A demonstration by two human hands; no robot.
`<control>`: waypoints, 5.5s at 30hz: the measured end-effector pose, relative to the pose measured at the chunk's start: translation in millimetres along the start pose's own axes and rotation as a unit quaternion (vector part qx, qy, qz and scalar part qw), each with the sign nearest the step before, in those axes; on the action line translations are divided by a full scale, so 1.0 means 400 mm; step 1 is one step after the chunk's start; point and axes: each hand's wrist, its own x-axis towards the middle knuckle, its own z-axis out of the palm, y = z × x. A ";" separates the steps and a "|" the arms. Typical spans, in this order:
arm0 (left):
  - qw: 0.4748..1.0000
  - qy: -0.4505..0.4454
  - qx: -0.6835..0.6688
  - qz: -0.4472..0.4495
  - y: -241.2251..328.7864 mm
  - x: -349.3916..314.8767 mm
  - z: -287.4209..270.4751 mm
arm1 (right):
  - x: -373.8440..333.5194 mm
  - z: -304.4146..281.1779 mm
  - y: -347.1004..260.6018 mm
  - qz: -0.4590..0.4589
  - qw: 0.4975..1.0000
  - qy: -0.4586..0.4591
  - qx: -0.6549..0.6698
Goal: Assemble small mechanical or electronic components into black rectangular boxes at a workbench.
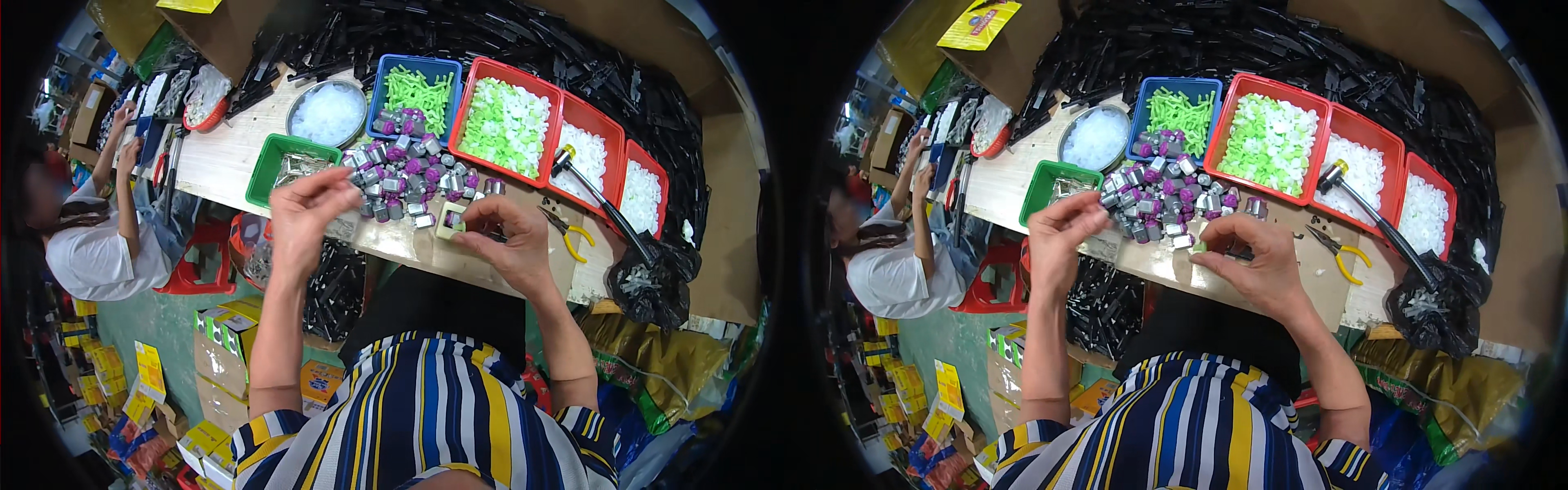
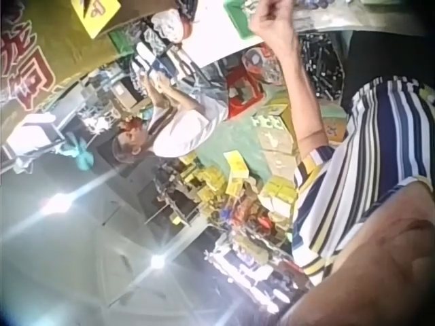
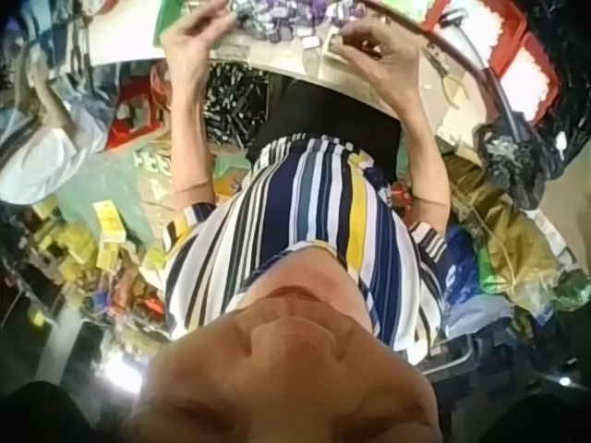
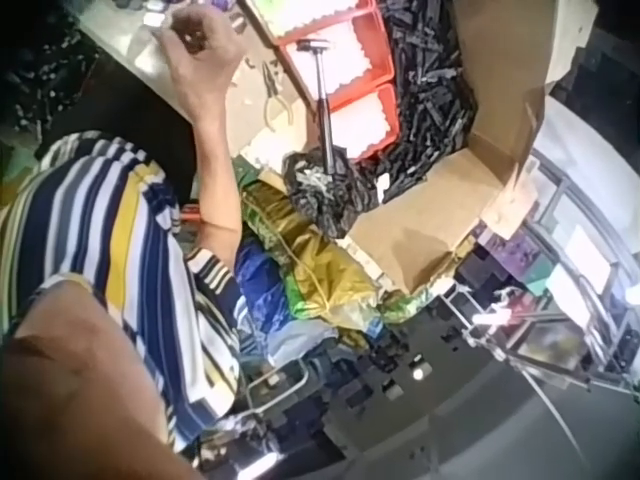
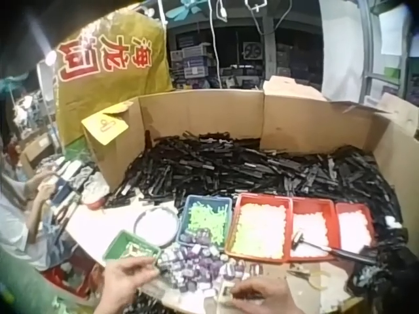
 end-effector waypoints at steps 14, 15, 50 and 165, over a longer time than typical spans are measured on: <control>0.918 -0.127 -0.338 -0.165 -0.034 -0.110 0.176 | -0.038 0.020 0.013 -0.070 0.996 0.029 0.050; 0.907 -0.133 -0.359 -0.177 -0.037 -0.112 0.179 | -0.038 0.021 0.013 -0.077 0.996 0.032 0.045; 0.951 -0.124 -0.272 -0.073 -0.072 -0.165 0.223 | -0.060 0.025 0.019 -0.079 0.992 0.078 0.058; 0.835 -0.146 0.318 0.425 -0.101 -0.085 0.221 | 0.032 -0.334 0.057 0.046 0.902 0.056 -0.425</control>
